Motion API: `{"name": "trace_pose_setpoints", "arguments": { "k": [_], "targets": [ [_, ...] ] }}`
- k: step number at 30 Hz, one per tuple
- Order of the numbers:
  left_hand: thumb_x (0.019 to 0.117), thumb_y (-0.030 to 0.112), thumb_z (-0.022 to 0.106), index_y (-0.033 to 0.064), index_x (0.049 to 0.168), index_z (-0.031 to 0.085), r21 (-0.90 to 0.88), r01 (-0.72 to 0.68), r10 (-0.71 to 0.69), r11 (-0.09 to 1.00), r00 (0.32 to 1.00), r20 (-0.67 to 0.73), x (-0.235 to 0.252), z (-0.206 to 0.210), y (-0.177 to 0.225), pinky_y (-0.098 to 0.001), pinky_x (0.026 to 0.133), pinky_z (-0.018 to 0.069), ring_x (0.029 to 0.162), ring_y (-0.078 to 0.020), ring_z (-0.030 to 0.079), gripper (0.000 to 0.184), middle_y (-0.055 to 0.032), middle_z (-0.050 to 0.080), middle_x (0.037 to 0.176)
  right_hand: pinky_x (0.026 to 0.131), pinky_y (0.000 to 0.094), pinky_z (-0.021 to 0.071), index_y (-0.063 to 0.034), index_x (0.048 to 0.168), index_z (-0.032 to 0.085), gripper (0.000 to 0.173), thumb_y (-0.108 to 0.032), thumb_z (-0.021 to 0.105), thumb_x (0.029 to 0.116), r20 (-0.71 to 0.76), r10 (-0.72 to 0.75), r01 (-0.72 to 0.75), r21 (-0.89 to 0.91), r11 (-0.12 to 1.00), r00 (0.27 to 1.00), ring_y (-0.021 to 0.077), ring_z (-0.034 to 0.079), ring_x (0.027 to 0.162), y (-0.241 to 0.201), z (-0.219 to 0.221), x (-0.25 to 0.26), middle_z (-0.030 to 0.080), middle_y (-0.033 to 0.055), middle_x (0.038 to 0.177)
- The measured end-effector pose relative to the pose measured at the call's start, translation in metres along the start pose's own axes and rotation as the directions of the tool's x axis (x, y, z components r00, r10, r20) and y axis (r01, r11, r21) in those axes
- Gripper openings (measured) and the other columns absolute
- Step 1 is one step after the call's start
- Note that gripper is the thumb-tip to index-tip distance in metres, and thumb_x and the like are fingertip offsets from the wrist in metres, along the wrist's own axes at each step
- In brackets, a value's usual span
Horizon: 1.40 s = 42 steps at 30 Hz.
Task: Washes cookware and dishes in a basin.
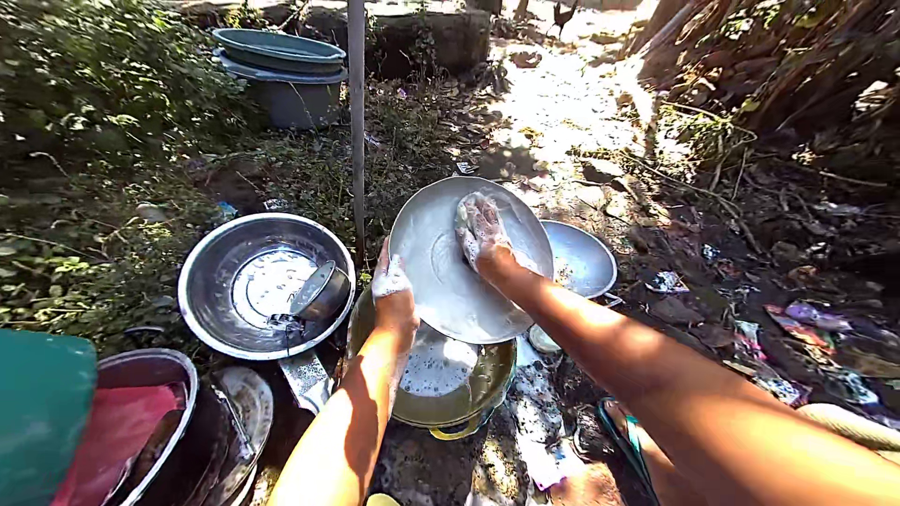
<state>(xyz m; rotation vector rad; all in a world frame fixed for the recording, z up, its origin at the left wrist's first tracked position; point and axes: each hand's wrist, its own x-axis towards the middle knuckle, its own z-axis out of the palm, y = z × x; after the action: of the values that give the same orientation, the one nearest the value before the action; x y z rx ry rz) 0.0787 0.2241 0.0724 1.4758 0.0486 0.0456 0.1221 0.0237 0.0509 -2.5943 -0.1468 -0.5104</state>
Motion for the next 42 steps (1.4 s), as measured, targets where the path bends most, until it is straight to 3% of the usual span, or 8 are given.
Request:
{"name": "trace_pose_setpoints", "arguments": {
  "k": [5,8,10,18,30,34,37,42],
  "targets": [
    [0.1076,0.013,0.046,0.0031,0.119,0.058,0.040,0.106,-0.107,0.994,0.994,0.035,-0.016,0.009,0.004,-0.0274,0.063,0.0493,0.075,-0.0103,0.056,0.019,-0.0059,0.059,0.092,0.116,0.0573,0.0365,0.0067,0.137,0.058,0.042,-0.012,0.054,0.1001,0.408,-0.172,0.165,0.052,0.985,0.896,0.0415,0.048,0.139,-0.071,0.015,-0.052,0.056,0.0276,0.143],
    [0.1096,0.021,0.045,0.0053,0.129,0.056,0.134,0.108,-0.110,0.985,0.994,0.008,-0.017,0.009,0.001,-0.0319,0.070,0.0496,0.086,-0.0131,0.057,0.027,-0.0081,0.060,0.106,0.126,0.0566,0.0205,-0.0015,0.145,0.057,0.044,-0.020,0.048,0.1054,0.287,-0.341,0.375,-0.070,0.925,0.895,0.0381,0.034,0.152,-0.028,0.002,-0.002,0.048,0.0189,0.156],
    [0.1114,0.029,0.040,0.0168,0.156,0.041,0.101,0.051,-0.054,0.994,0.998,0.031,-0.009,-0.001,0.006,-0.0400,0.109,0.0454,0.133,-0.0163,0.053,0.047,-0.0075,0.052,0.151,0.128,0.0566,0.0149,-0.0015,0.150,0.050,0.049,-0.019,0.048,0.1048,0.214,-0.393,0.426,-0.138,0.894,0.894,0.0382,0.026,0.155,0.019,-0.017,0.035,0.040,0.0181,0.161],
    [0.1095,0.019,0.041,0.0087,0.158,0.036,-0.052,-0.162,0.145,0.985,0.959,-0.245,0.021,-0.007,0.014,-0.0327,0.117,0.0384,0.142,-0.0133,0.046,0.050,-0.0103,0.044,0.158,0.112,0.0531,0.0431,-0.0040,0.140,0.061,0.045,-0.008,0.063,0.0960,0.397,-0.244,0.231,0.081,0.970,0.885,0.0363,0.058,0.130,-0.045,0.007,-0.052,0.064,0.0188,0.136],
    [0.0989,0.011,0.055,0.0071,0.133,0.055,-0.231,0.178,-0.229,0.957,0.948,-0.219,0.031,-0.050,0.029,-0.0409,0.082,0.0567,0.100,-0.0206,0.063,0.034,-0.0120,0.061,0.117,0.083,0.0524,0.0570,-0.0065,0.098,0.074,0.027,-0.032,0.065,0.0927,0.345,-0.636,0.637,0.127,0.760,0.690,0.0325,0.071,0.095,-0.024,-0.067,-0.035,0.073,0.0143,0.097],
    [0.1089,0.047,0.032,0.0050,0.148,0.044,-0.264,-0.134,0.173,0.955,0.976,0.131,0.054,-0.065,-0.005,-0.0374,0.101,0.0515,0.116,-0.0150,0.061,0.059,-0.0076,0.061,0.129,0.086,0.0336,0.0545,-0.0024,0.101,0.073,0.025,-0.024,0.066,0.0909,0.218,-0.516,0.445,0.303,0.843,0.829,0.0125,0.066,0.091,-0.055,-0.139,0.005,0.071,0.0084,0.096],
    [0.0916,0.052,0.062,0.0044,0.127,0.058,-0.086,-0.248,0.261,0.965,0.885,0.386,0.053,-0.077,-0.010,-0.0276,0.090,0.0554,0.097,-0.0033,0.065,0.060,0.0032,0.069,0.107,0.078,0.0156,0.0522,-0.0100,0.094,0.068,0.021,-0.028,0.058,0.0983,0.063,-0.309,0.261,0.389,0.884,0.949,-0.0088,0.058,0.081,-0.048,-0.165,0.050,0.064,-0.0097,0.086],
    [0.0800,0.011,0.072,0.0105,0.100,0.065,0.061,-0.036,-0.016,0.997,0.722,0.691,0.008,-0.039,0.024,-0.0183,0.062,0.0540,0.066,0.0006,0.061,0.021,0.0087,0.065,0.076,0.104,0.0399,0.0480,0.0018,0.118,0.068,0.035,-0.028,0.056,0.1027,-0.077,-0.136,0.152,0.260,0.954,0.988,0.0203,0.061,0.116,-0.046,-0.123,0.091,0.067,0.0160,0.120]
  ]
}}
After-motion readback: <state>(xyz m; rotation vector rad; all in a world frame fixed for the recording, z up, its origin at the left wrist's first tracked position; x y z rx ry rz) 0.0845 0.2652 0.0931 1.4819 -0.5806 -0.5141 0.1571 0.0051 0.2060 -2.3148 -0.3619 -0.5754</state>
